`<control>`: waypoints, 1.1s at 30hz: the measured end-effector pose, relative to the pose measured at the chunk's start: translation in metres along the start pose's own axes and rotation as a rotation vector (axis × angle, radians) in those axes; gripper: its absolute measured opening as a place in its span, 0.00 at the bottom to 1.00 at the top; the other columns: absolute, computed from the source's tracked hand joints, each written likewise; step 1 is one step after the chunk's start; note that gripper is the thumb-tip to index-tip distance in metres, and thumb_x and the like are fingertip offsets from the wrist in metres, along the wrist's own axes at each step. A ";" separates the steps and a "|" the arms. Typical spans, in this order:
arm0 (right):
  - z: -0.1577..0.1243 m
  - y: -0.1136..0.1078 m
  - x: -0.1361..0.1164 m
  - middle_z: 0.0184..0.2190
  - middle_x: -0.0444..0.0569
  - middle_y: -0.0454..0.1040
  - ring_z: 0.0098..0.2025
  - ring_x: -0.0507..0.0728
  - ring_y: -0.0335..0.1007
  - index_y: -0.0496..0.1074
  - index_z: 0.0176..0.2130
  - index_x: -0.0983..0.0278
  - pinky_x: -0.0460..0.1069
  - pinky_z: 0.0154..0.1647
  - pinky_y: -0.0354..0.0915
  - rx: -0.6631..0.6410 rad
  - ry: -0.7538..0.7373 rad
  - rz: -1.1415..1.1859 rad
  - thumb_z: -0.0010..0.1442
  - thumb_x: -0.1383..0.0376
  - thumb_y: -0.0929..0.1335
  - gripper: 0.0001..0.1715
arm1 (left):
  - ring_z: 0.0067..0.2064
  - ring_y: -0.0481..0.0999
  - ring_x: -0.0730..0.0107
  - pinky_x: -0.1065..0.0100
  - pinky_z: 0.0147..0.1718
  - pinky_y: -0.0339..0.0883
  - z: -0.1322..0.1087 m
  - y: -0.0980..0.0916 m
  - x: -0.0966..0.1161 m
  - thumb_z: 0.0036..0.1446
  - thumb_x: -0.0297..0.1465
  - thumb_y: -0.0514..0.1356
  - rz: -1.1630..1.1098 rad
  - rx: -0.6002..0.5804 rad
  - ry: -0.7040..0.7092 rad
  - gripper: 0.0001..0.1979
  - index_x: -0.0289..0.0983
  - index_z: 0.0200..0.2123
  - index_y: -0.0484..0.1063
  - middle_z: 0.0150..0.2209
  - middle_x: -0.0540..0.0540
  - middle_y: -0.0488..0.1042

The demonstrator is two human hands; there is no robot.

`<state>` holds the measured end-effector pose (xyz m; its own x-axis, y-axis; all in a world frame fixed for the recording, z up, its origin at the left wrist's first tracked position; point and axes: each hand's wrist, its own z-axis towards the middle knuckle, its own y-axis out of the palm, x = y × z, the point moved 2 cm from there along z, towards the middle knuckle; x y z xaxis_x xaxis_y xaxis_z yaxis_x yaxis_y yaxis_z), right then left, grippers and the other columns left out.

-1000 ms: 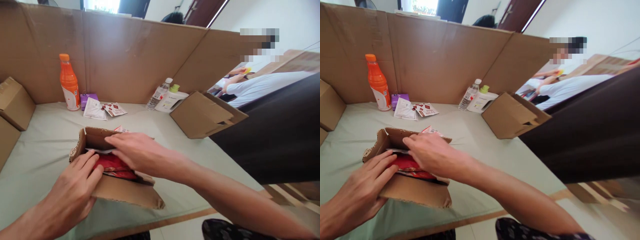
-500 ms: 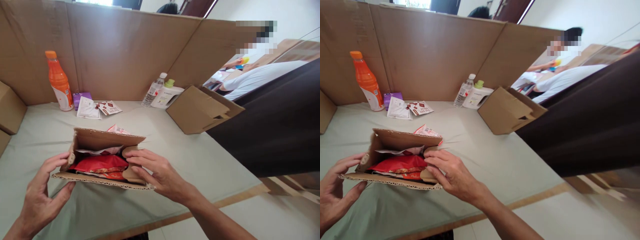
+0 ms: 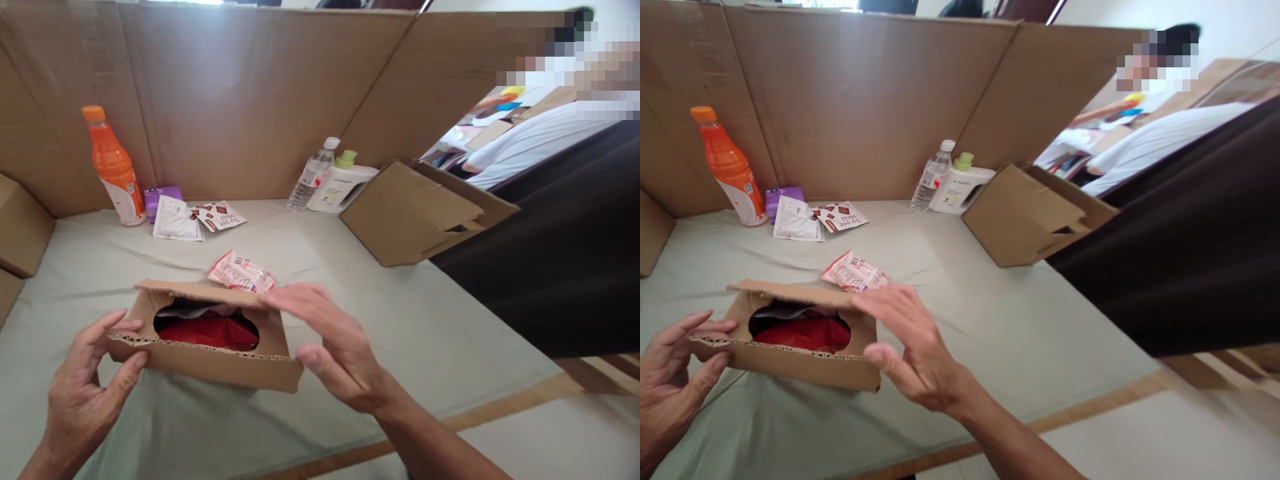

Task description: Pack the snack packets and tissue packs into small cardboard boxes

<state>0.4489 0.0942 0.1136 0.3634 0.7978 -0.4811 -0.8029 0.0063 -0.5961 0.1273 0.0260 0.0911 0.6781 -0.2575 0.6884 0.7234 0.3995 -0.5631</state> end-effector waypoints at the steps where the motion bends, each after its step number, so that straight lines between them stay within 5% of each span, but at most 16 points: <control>1: -0.003 0.002 0.000 0.53 0.54 0.80 0.56 0.64 0.76 0.66 0.67 0.56 0.63 0.58 0.69 -0.051 -0.033 0.015 0.75 0.49 0.58 0.29 | 0.49 0.81 0.60 0.59 0.50 0.76 0.000 0.002 0.001 0.65 0.40 0.63 0.028 0.026 -0.018 0.26 0.42 0.63 0.65 0.48 0.44 0.81; 6: -0.023 0.015 -0.002 0.57 0.56 0.77 0.62 0.64 0.70 0.61 0.69 0.60 0.62 0.62 0.67 -0.096 -0.024 -0.018 0.74 0.48 0.60 0.33 | 0.60 0.74 0.57 0.53 0.59 0.71 0.014 0.007 0.013 0.66 0.36 0.62 0.154 0.038 0.134 0.22 0.46 0.62 0.68 0.61 0.42 0.69; 10: -0.041 0.025 -0.005 0.68 0.55 0.65 0.71 0.63 0.59 0.60 0.70 0.56 0.62 0.68 0.63 -0.027 0.044 -0.080 0.75 0.57 0.60 0.28 | 0.67 0.69 0.54 0.52 0.60 0.72 0.031 0.010 0.008 0.69 0.34 0.56 0.152 -0.174 0.220 0.12 0.50 0.52 0.76 0.70 0.46 0.61; 14: -0.060 0.034 -0.008 0.77 0.56 0.45 0.76 0.68 0.47 0.58 0.72 0.58 0.65 0.70 0.60 -0.057 0.071 -0.120 0.73 0.45 0.59 0.37 | 0.68 0.68 0.51 0.48 0.62 0.69 0.036 0.008 -0.007 0.70 0.37 0.56 0.061 -0.351 0.197 0.13 0.49 0.53 0.77 0.71 0.44 0.63; 19: -0.069 0.038 -0.012 0.75 0.56 0.51 0.73 0.62 0.57 0.55 0.73 0.57 0.54 0.63 0.70 -0.070 0.119 -0.213 0.70 0.63 0.68 0.38 | 0.73 0.59 0.46 0.43 0.67 0.62 0.024 -0.001 -0.009 0.63 0.35 0.62 -0.038 -0.476 0.265 0.25 0.46 0.63 0.69 0.74 0.39 0.56; 27: -0.030 0.063 -0.020 0.72 0.62 0.59 0.73 0.62 0.58 0.55 0.73 0.59 0.57 0.65 0.68 -0.232 -0.048 -0.053 0.66 0.71 0.68 0.41 | 0.72 0.59 0.44 0.41 0.63 0.67 -0.054 -0.059 -0.012 0.61 0.28 0.57 0.289 -0.272 0.269 0.32 0.47 0.69 0.60 0.73 0.39 0.55; 33: 0.065 0.133 0.012 0.72 0.57 0.60 0.74 0.59 0.56 0.56 0.73 0.56 0.61 0.70 0.62 -0.385 -0.183 0.167 0.65 0.75 0.63 0.41 | 0.68 0.65 0.46 0.48 0.58 0.70 -0.099 -0.093 -0.024 0.65 0.27 0.57 0.491 -0.060 0.179 0.30 0.50 0.68 0.61 0.69 0.40 0.64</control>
<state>0.3162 0.1440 0.0704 0.1267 0.8622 -0.4904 -0.5964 -0.3289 -0.7322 0.0570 -0.0917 0.0820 0.9470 -0.2007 0.2507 0.3171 0.4608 -0.8289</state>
